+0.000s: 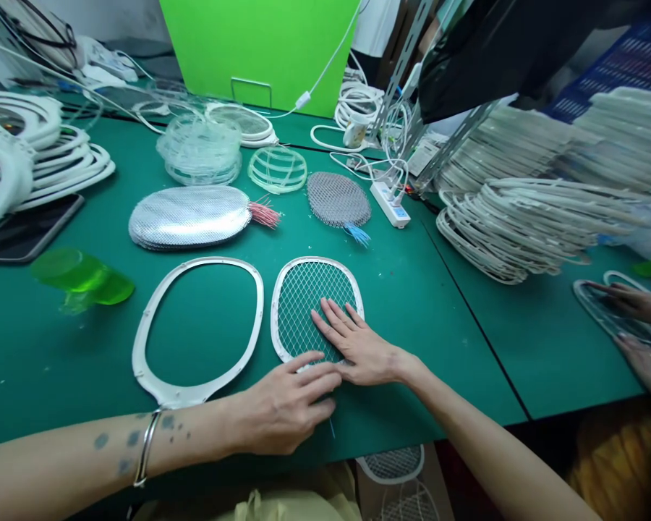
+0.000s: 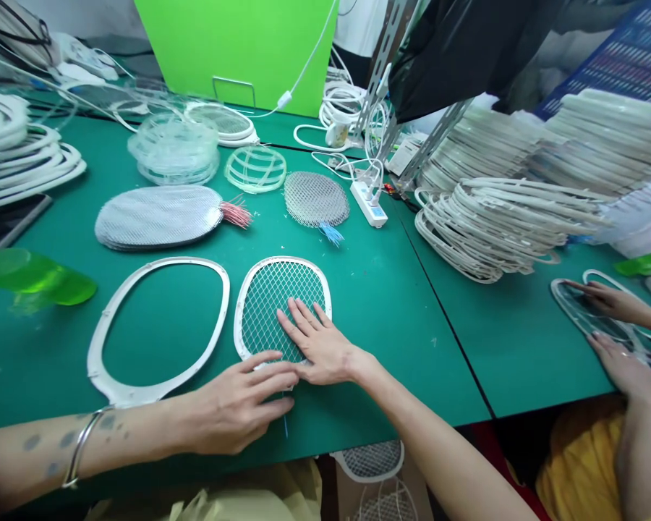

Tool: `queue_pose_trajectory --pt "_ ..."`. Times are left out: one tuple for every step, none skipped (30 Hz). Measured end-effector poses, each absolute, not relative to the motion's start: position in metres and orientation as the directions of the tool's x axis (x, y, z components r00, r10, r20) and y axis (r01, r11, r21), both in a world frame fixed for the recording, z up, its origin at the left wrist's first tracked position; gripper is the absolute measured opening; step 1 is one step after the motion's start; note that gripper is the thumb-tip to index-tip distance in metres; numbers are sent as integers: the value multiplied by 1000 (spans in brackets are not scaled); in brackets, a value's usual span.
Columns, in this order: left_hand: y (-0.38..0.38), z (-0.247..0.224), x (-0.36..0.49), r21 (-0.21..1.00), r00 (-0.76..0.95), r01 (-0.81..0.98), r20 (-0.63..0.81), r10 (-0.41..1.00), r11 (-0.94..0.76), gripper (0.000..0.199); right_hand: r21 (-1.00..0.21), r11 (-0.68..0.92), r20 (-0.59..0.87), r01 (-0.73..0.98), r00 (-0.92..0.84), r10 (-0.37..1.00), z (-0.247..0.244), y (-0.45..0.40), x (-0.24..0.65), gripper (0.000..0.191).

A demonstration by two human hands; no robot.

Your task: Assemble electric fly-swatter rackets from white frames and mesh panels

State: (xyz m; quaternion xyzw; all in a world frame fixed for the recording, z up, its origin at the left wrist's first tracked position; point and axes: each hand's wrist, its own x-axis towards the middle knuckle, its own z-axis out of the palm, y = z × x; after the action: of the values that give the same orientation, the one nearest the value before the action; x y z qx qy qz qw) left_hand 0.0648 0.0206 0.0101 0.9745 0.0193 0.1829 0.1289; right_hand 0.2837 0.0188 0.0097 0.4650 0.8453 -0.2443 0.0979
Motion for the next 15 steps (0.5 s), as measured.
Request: queue_pose_trajectory --pt "14 8 62 215 928 -38 370 46 -976 20 -320 449 -392 834 -548 739 10 19 284 87" --pt "10 5 60 176 917 -58 398 17 -983 20 -325 447 -392 834 -549 739 11 19 284 88" --pt "8 2 58 149 903 -71 430 0 -986 22 -335 442 -392 833 -549 738 12 19 284 89" --pt "7 0 55 137 890 -75 457 -4 -988 24 -346 436 -393 831 -551 736 12 20 285 90" --pt "7 -2 52 136 879 -70 476 4 -988 25 -357 432 -393 828 -553 735 13 20 285 91" --pt "8 -3 49 141 874 -59 486 17 -988 27 -369 428 -395 825 -556 731 13 20 285 92" --pt "8 -4 47 147 872 -54 489 25 -988 28 -378 424 -398 823 -558 728 13 20 285 92" --pt "9 -5 45 153 873 -54 487 28 -987 29 -386 420 -402 822 -559 725 14 21 285 92" --pt "9 -5 43 158 873 -58 487 27 -986 30 -391 415 -406 821 -559 723 14 21 285 92" --pt "8 -6 42 161 871 -62 491 26 -985 31 -396 409 -409 822 -556 723 14 21 285 92" --pt "8 -6 42 165 867 -64 497 27 -984 31 -400 403 -412 823 -554 724 14 21 285 93" --pt "7 -7 42 167 864 -63 503 30 -984 32 -405 397 -413 824 -552 724 14 21 284 94" --pt "6 -8 43 165 861 -61 507 32 -984 31 -406 393 -415 825 -549 725 14 21 284 96" --pt "5 -8 43 160 861 -57 507 32 -985 31 -404 391 -416 827 -546 727 14 21 283 99" --pt "4 -9 43 153 863 -56 505 29 -987 31 -397 392 -419 830 -543 727 14 21 283 102"
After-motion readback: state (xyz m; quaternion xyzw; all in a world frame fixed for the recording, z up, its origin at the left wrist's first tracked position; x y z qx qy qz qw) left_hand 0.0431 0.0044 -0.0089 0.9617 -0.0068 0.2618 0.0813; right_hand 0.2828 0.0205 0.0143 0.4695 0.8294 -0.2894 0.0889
